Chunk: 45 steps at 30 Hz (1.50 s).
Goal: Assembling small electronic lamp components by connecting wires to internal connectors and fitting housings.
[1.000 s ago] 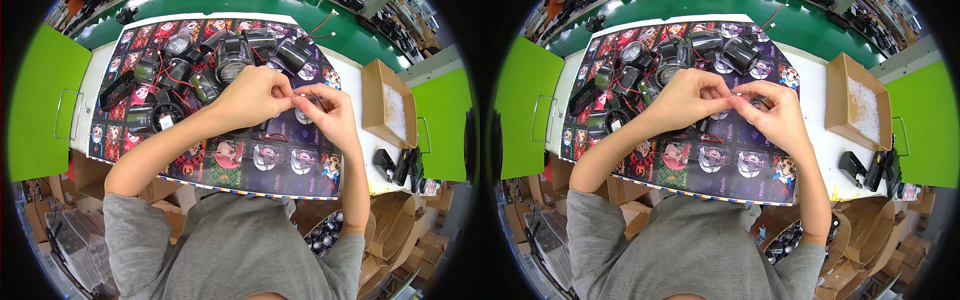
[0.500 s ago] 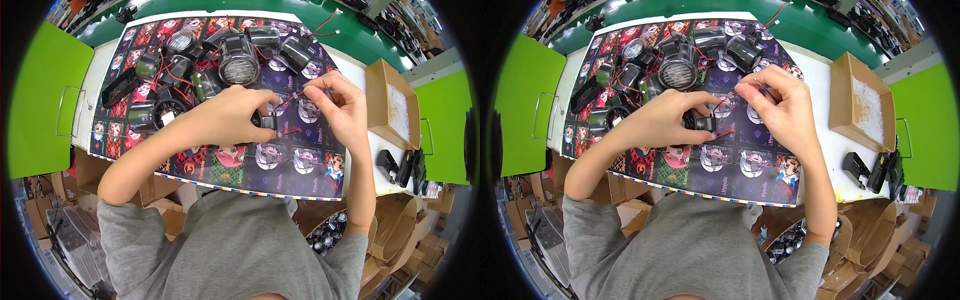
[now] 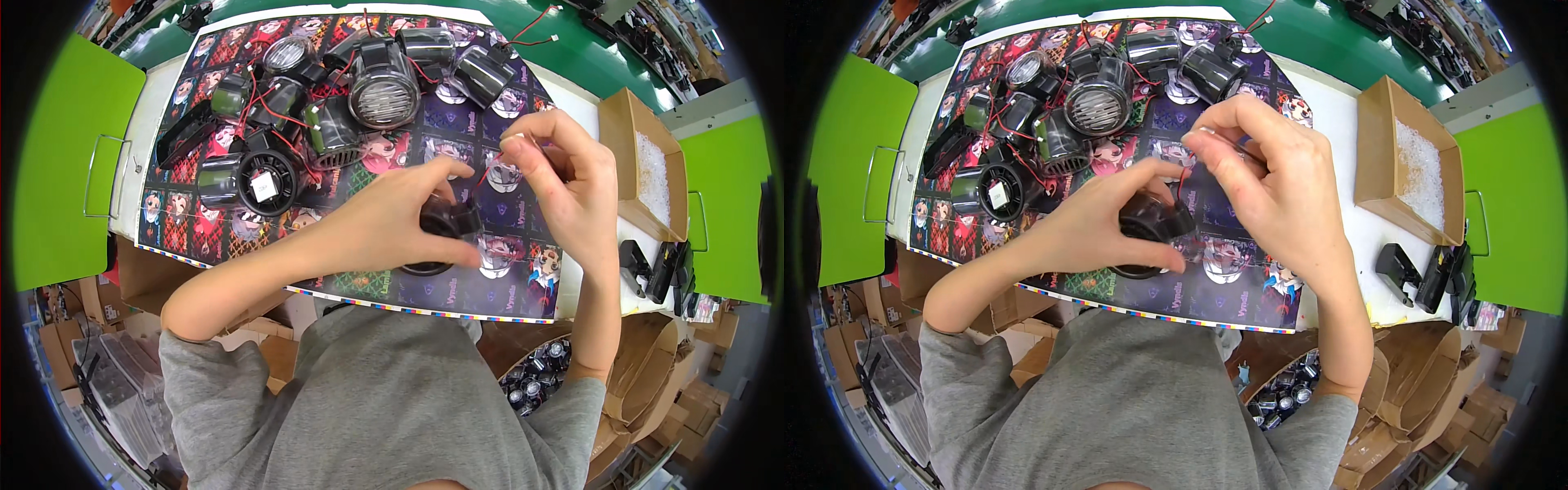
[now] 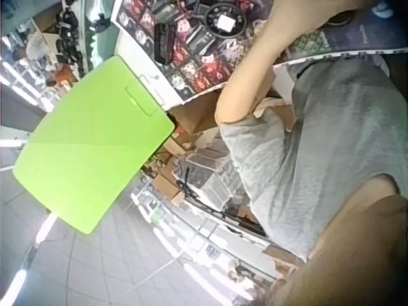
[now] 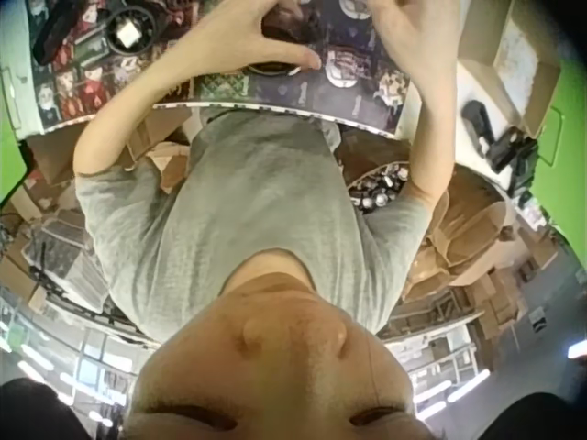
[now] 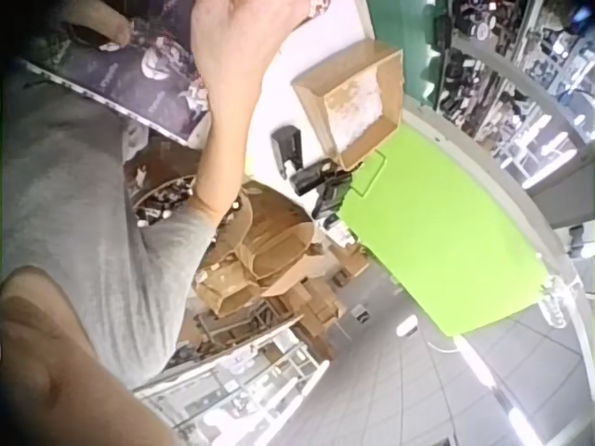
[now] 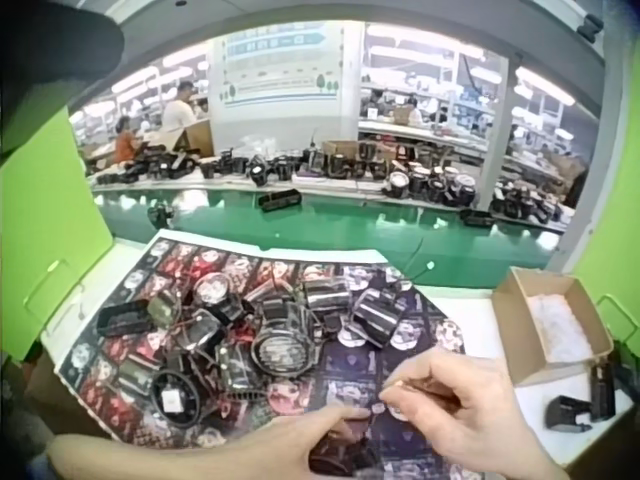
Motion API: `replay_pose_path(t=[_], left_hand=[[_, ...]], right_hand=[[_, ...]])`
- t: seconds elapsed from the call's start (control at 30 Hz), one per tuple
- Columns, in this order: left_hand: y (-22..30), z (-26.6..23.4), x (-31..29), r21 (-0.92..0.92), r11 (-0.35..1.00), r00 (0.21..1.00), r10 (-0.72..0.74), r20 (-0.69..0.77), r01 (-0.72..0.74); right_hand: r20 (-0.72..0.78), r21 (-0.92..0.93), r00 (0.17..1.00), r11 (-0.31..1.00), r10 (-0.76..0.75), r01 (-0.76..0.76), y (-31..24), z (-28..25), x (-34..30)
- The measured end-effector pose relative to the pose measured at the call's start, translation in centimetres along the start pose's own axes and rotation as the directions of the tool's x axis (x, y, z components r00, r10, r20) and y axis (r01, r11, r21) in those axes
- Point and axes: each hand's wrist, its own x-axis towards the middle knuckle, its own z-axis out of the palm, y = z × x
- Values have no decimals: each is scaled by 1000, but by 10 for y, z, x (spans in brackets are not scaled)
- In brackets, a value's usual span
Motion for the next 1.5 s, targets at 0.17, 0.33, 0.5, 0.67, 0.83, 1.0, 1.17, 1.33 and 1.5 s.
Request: replay_pose_path(t=[0.17,0.33,0.5,0.67,0.83,1.0,1.17,1.33,1.5], left_hand=[[-6,24,12,60,998,987,39,-154,-30],[0,40,11,145,977,943,194,-270,-159],[3,41,8,55,994,965,107,-238,-97],[0,45,8,282,922,893,345,-289,-264],[4,42,7,454,869,930,312,-193,-198],[8,15,23,-131,991,986,53,161,-32],[-8,43,40,-166,970,980,156,-125,-176],[-16,76,36,-358,891,907,119,-404,-277],[-13,83,40,-483,818,879,56,-474,-312]], right_hand=[[19,13,986,986,-165,164,-6,-2,-6],[-42,147,999,989,-7,13,10,-6,-11],[124,282,970,930,207,-234,10,-9,-20],[291,265,925,909,242,-321,33,-20,-38],[223,163,965,970,140,-178,34,-18,-47],[115,103,992,992,55,-67,36,-17,-45],[16,-80,1000,997,-14,15,30,-11,-38],[1,-149,995,984,-103,102,27,-9,-44],[-23,-137,1000,991,4,-7,18,-9,-53]])
